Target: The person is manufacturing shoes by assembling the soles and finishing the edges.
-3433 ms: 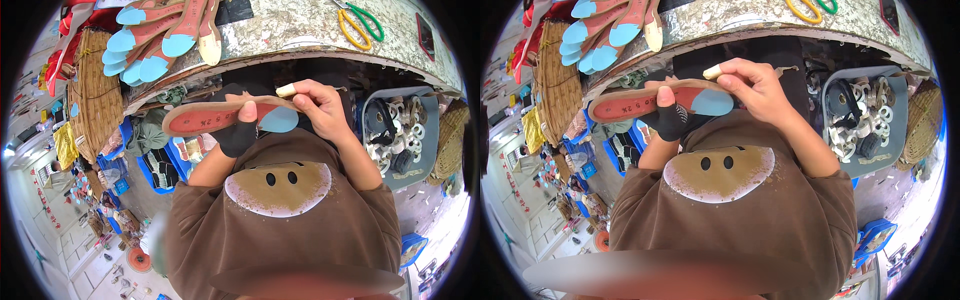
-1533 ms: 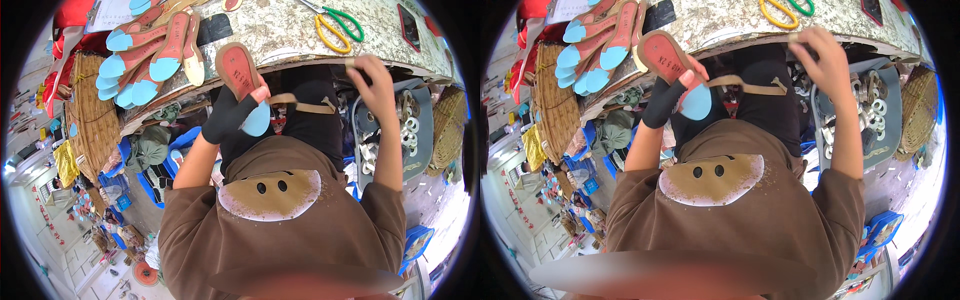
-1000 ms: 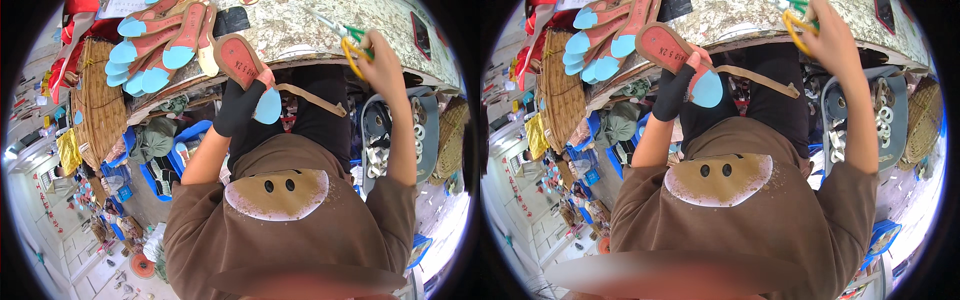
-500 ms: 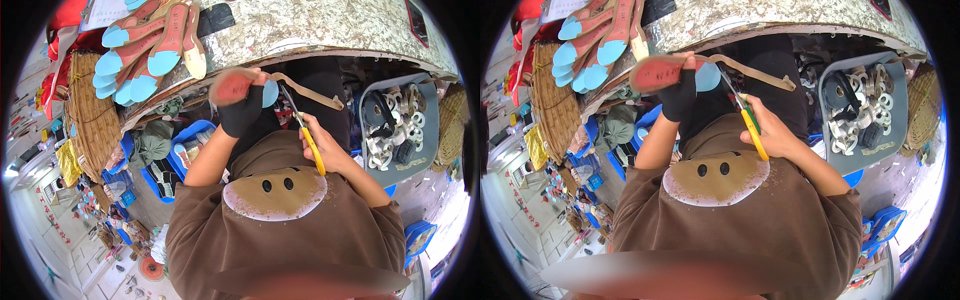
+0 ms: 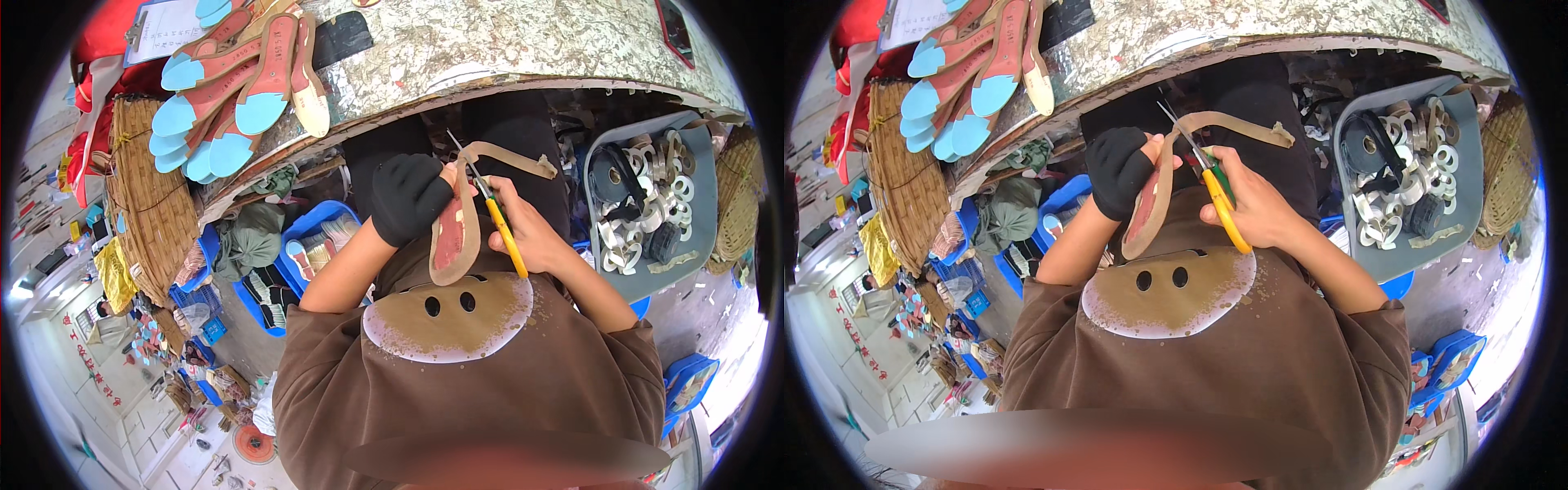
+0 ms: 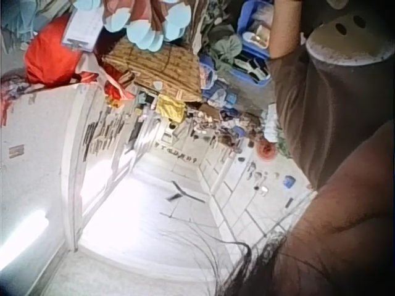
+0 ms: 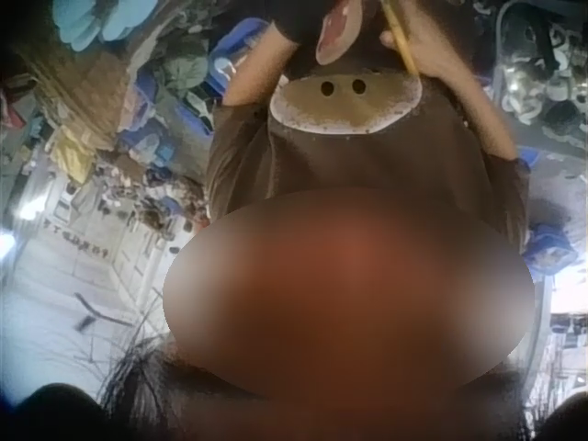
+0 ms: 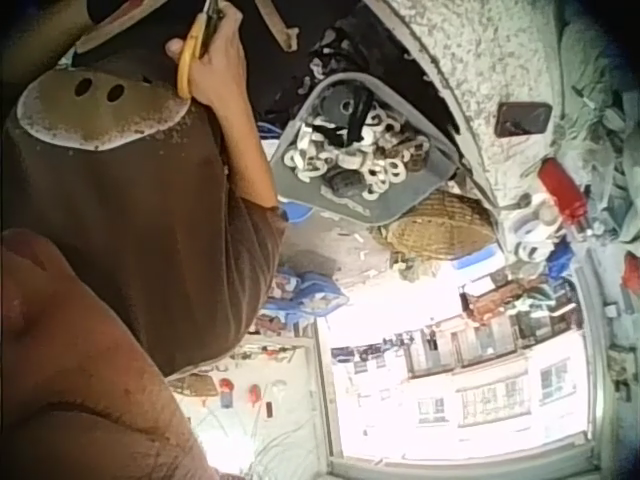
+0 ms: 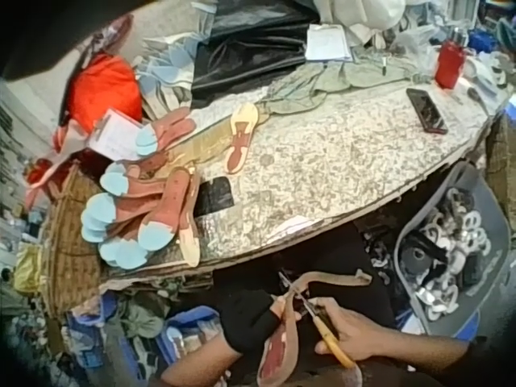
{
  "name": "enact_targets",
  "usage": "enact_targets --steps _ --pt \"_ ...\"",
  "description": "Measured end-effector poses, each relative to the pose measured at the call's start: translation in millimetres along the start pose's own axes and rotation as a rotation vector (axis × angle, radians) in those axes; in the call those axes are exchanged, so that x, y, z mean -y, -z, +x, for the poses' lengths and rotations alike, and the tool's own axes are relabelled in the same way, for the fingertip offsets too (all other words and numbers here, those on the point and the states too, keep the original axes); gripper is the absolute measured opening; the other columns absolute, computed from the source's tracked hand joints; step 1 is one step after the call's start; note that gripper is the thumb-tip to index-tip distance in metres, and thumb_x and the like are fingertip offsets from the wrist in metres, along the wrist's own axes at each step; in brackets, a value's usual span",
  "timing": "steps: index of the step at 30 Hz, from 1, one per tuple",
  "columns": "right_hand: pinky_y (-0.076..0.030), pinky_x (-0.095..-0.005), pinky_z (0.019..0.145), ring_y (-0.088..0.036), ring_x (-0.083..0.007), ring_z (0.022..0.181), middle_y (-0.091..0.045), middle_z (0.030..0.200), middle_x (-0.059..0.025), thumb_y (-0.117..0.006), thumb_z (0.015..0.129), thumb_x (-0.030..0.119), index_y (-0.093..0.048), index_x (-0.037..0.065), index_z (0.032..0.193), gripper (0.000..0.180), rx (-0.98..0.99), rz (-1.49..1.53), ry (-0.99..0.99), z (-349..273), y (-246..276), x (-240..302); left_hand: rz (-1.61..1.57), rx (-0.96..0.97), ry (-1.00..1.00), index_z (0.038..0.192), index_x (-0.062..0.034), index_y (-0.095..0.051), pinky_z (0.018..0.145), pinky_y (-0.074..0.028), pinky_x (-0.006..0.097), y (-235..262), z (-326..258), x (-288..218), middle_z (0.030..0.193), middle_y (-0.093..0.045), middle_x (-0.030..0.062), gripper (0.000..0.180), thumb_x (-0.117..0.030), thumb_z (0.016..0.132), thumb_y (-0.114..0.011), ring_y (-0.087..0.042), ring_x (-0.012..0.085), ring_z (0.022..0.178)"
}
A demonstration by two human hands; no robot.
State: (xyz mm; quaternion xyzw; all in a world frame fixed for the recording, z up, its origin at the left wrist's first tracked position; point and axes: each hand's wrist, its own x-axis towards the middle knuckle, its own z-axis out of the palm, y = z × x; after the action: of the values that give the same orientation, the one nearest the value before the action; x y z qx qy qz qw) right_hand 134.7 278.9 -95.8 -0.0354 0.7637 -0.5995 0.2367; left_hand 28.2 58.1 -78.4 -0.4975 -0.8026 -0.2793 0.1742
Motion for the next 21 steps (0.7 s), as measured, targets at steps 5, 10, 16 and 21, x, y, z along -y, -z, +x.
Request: enact_targets --steps 5,10,16,21 --pt "-0.047 -0.0332 0.071 -0.059 -0.0215 0.079 -0.061 0.089 -0.0104 -0.083 0.08 0.033 -0.038 0.007 0.135 0.076 -0.002 0.093 0.0 0.0 5.0 -5.9 -0.157 -0.121 0.067 0.095 -0.0041 -0.067 0.05 -0.044 0.035 8.9 11.8 6.4 0.076 -0.063 0.0086 0.02 -0.007 0.076 -0.073 -0.061 0.0245 0.061" --pt "-0.032 -0.0221 0.058 -0.039 -0.0037 0.069 -0.044 0.076 0.0053 -0.091 0.072 0.037 -0.047 0.007 0.132 0.08 0.114 0.192 -0.029 5.1 33.4 6.7 -0.83 -0.295 0.72 0.097 -0.0021 -0.067 0.072 -0.048 0.03 33.6 -6.1 -3.3 0.085 -0.064 0.0012 0.028 -0.03 0.097 -0.065 -0.06 0.0114 0.082" --pt "-0.051 -0.0308 0.073 -0.059 -0.0154 0.078 -0.066 0.096 -0.0084 -0.079 0.08 0.021 -0.06 0.005 0.13 0.056 -0.402 -0.277 0.323 66.6 130.3 67.4 -1.091 -0.51 1.124 0.104 -0.0027 -0.064 0.077 -0.051 0.032 32.7 -2.3 -21.3 0.098 -0.064 0.0055 0.024 -0.026 0.097 -0.066 -0.061 0.0145 0.087" --pt "-0.051 -0.0437 0.08 -0.063 -0.0393 0.091 -0.067 0.097 -0.0167 -0.068 0.091 0.023 -0.065 0.004 0.104 0.023 -0.563 -0.776 0.481 84.2 110.4 98.5 -0.782 -0.296 1.042 0.105 -0.0011 -0.064 0.072 -0.053 0.035 26.5 -1.9 -21.7 0.093 -0.066 0.0058 0.024 -0.021 0.094 -0.07 -0.064 0.0163 0.083"
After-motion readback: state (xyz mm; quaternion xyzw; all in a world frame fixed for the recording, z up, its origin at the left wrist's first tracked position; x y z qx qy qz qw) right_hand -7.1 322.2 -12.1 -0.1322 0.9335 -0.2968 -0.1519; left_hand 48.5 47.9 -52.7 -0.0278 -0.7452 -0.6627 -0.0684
